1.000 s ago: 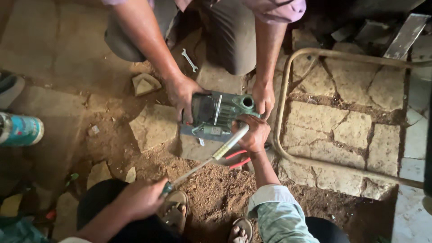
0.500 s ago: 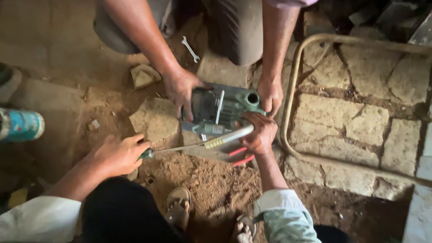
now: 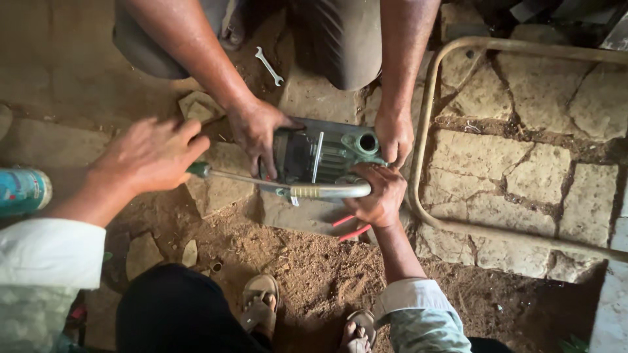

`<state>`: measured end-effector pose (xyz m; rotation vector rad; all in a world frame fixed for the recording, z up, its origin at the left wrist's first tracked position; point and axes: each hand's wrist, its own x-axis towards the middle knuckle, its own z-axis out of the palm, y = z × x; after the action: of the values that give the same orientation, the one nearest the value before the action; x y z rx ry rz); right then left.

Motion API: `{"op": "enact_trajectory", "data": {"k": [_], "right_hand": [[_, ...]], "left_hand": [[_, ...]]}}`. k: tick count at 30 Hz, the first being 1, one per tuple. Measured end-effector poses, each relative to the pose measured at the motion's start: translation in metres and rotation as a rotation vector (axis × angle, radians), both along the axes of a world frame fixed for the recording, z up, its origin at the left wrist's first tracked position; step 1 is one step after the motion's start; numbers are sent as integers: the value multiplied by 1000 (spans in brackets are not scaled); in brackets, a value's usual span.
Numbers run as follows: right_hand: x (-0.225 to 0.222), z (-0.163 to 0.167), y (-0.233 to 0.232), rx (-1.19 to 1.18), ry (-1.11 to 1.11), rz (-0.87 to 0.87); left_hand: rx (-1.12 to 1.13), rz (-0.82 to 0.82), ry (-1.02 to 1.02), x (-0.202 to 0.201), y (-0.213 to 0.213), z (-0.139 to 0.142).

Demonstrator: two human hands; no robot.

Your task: The person sits on the floor helping assemble a green water pump with another worker. They hold the pump steady, use a screwdriver on its fasteners, and thread a metal elbow pipe fitting into the pump outlet, tightening it by hand and with the screwdriver.

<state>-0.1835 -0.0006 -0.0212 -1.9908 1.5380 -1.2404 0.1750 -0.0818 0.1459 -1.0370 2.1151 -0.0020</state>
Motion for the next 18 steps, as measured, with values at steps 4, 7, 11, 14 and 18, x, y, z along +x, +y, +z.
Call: {"op": "enact_trajectory", "data": {"k": [4, 7, 11, 14, 18], "right_hand": [[1, 4, -1, 9, 29, 7], [1, 5, 0, -20, 36, 5], [0, -2, 1, -10, 32, 18], [-1, -8, 1, -13, 45, 12], [-4, -12, 2, -33, 64, -7]], "left_hand": [[-76, -102, 60, -8, -20, 6], [-142, -184, 106, -11, -35, 6], [-87, -166, -72, -19, -57, 4], [-49, -169, -222, -26, -70, 2], [-133, -241, -90, -23, -74, -8]]}}
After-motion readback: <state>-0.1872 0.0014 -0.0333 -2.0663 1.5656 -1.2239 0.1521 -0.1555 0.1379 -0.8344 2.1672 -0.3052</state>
